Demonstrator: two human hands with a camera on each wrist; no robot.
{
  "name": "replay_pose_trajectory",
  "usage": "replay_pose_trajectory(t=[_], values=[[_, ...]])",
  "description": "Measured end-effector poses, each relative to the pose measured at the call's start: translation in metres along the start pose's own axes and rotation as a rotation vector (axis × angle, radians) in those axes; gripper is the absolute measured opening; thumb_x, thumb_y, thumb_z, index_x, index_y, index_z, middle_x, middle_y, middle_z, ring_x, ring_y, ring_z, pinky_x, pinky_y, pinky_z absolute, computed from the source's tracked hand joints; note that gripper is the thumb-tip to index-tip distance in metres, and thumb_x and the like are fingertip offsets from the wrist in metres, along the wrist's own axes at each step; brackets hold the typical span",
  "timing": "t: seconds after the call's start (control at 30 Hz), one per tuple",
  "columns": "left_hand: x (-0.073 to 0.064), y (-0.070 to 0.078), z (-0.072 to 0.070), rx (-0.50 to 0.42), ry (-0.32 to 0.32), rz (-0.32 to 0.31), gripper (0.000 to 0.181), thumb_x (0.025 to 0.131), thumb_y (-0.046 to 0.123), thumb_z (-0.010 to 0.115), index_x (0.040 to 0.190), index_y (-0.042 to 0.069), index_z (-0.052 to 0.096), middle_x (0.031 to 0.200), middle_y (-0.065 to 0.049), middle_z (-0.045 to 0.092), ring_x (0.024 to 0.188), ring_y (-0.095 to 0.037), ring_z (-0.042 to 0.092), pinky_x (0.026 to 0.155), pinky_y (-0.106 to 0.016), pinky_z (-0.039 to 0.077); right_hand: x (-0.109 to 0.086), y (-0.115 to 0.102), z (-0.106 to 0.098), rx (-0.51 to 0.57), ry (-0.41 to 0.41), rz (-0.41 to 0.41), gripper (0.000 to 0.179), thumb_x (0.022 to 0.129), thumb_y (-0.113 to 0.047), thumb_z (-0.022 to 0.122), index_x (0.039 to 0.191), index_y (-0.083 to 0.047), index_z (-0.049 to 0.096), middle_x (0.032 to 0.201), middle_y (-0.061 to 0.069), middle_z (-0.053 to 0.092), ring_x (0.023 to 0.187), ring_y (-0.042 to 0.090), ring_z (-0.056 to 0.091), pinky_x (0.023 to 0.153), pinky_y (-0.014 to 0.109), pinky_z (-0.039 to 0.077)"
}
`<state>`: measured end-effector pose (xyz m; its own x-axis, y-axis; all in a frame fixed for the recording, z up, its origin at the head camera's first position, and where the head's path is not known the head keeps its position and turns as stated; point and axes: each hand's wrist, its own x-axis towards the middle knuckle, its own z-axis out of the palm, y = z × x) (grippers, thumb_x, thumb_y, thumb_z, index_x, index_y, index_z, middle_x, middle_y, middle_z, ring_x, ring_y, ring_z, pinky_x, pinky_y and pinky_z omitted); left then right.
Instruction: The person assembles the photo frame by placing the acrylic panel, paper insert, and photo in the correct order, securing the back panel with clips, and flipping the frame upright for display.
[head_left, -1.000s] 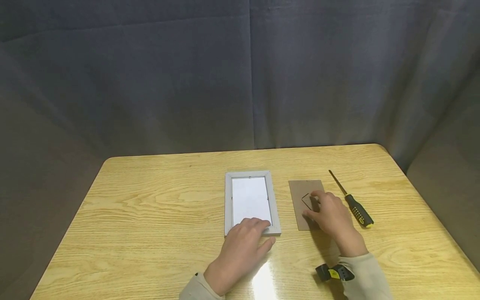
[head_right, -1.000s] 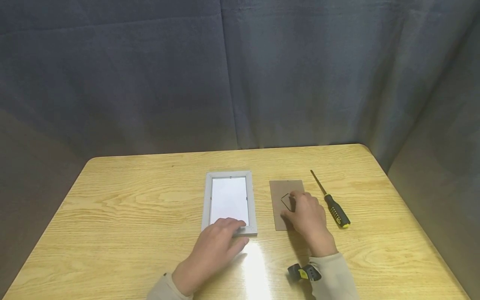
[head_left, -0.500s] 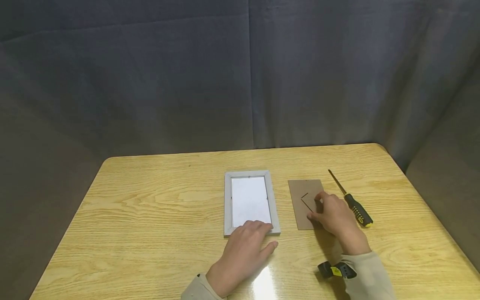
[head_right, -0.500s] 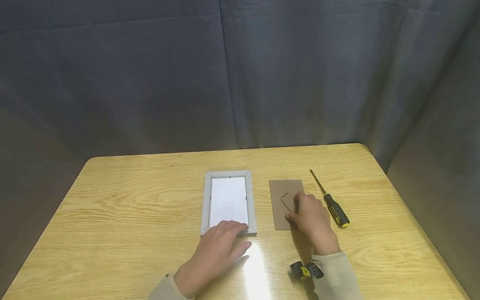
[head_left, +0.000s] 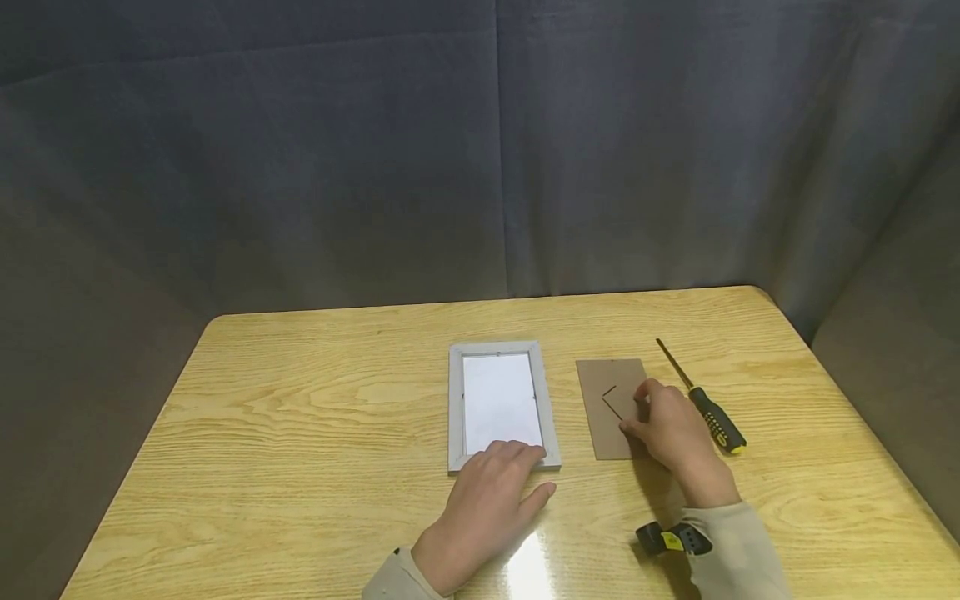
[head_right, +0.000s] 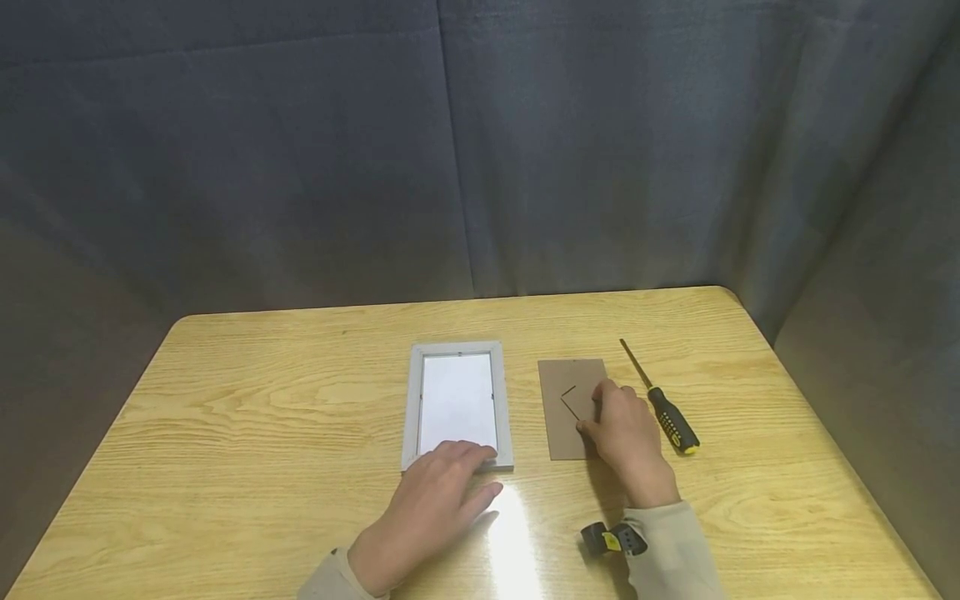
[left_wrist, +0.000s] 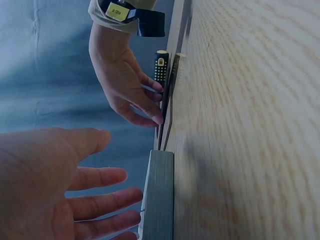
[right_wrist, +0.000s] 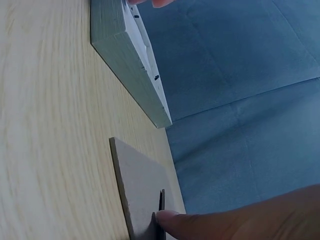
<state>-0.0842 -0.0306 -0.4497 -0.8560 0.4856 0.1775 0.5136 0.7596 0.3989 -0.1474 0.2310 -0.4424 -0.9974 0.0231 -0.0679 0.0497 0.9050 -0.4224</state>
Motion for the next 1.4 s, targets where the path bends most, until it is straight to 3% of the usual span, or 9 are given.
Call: replay_pose_trajectory(t=[0.4, 0.77, 1.4], values=[[0.0004, 0.0034, -0.0023, -0.012, -0.015, 0.007, 0.035, 0.096, 0.036, 0.067, 0.122, 0.012, 0.07, 0.121, -0.004, 0.074, 0.113, -0.02, 0.068, 0.093, -0.037, 0.055, -0.0007, 0.0034, 0.003, -0.027, 0.015, 0.015, 0.047, 0.086, -0.018, 0.08, 0.12, 0.007, 0.061, 0.114, 0.032, 0.066, 0.097, 0.041, 0.065, 0.079, 0.054, 0.052], [-0.0005, 0.0044, -0.0032, -0.013, -0.03, 0.001, 0.037, 0.097, 0.037, 0.066, 0.124, 0.012, 0.069, 0.123, -0.004, 0.073, 0.115, -0.02, 0.067, 0.094, -0.037, 0.055, 0.0015, 0.0015, 0.001, 0.004, 0.001, 0.007, 0.044, 0.085, -0.016, 0.077, 0.113, 0.015, 0.063, 0.106, 0.031, 0.066, 0.09, 0.036, 0.063, 0.078, 0.051, 0.052], [-0.0006, 0.0029, -0.0031, -0.002, -0.016, 0.015, 0.036, 0.097, 0.037, 0.066, 0.123, 0.012, 0.069, 0.121, -0.003, 0.073, 0.113, -0.02, 0.068, 0.093, -0.036, 0.055, -0.0002, -0.0049, -0.005, 0.04, 0.029, -0.019, 0.043, 0.084, -0.016, 0.076, 0.112, 0.014, 0.063, 0.101, 0.027, 0.067, 0.082, 0.031, 0.061, 0.072, 0.048, 0.051]])
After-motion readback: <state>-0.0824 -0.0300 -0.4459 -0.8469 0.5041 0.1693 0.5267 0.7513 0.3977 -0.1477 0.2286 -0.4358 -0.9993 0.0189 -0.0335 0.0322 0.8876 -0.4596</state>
